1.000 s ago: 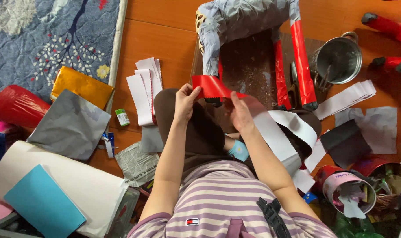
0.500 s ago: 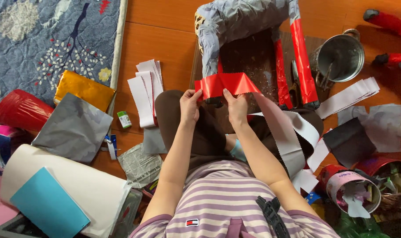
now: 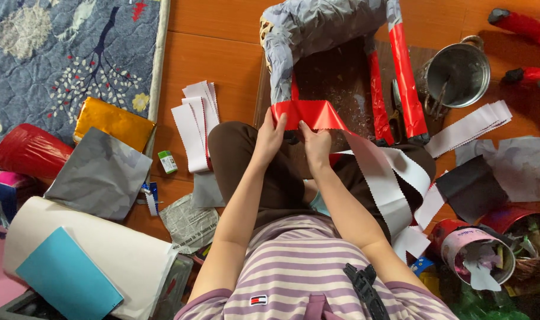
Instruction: Decorating a giraffe sculpture by applying red tape and white paper strips
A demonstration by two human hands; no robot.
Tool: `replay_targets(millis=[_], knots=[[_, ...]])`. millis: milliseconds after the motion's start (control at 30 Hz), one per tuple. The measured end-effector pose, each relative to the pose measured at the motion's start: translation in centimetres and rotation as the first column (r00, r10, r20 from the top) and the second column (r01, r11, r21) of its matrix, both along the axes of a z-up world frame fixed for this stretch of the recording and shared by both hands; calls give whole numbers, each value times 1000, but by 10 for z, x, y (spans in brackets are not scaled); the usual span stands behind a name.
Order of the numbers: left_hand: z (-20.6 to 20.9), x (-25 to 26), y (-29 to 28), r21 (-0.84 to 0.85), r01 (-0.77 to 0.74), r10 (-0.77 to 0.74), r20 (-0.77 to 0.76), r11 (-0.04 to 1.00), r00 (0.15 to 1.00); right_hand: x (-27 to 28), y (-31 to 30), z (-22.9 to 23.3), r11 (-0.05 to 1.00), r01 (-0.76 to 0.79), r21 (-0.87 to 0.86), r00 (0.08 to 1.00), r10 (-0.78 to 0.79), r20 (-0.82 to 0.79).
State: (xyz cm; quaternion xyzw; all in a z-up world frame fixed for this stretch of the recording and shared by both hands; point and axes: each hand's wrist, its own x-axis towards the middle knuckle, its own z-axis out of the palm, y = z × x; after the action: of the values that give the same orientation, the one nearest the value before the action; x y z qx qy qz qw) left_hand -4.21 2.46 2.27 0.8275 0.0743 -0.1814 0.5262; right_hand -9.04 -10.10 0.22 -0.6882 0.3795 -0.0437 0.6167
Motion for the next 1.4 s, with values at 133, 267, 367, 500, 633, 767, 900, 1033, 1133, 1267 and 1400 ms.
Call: replay_targets(millis=[133,267,367,500,633,767,900,1033,1133,1267,1400], knots=[[-16,13,-6,-222,-33,6,-122,975,992,12,9,16,990,81,118,995,-87,45],[-50,16,-12,-344,-139,99,-133,929,986,15,-2,23,972,73,222,992,-94,87],[-12,10,-15,-293,-151,108,-157,944,982,-16,-11,14,967,-94,237,995,95,6],[2,4,-16,-217,-137,102,-164,967,981,-7,6,90,981,-188,44,971,179,160],[-2,4,-13,-216,-72,35,-173,974,984,29,6,61,862,-505,39,863,505,9],[48,13,1,-380,72,-157,-195,922,968,62,-9,28,746,-663,-59,748,657,-95],[70,18,21,-333,324,-407,-220,885,886,69,0,41,726,-684,-72,711,641,-288],[101,6,17,-486,196,-366,-285,852,886,66,4,-35,873,-433,226,892,451,-35],[115,-5,11,-544,131,-336,-297,829,894,66,7,-37,873,-312,375,943,334,7],[141,-16,-2,-548,148,-304,-205,823,930,68,13,-32,895,-183,408,982,185,34],[152,-24,-12,-605,-20,-144,-221,796,965,65,17,21,907,-142,396,990,140,33]])
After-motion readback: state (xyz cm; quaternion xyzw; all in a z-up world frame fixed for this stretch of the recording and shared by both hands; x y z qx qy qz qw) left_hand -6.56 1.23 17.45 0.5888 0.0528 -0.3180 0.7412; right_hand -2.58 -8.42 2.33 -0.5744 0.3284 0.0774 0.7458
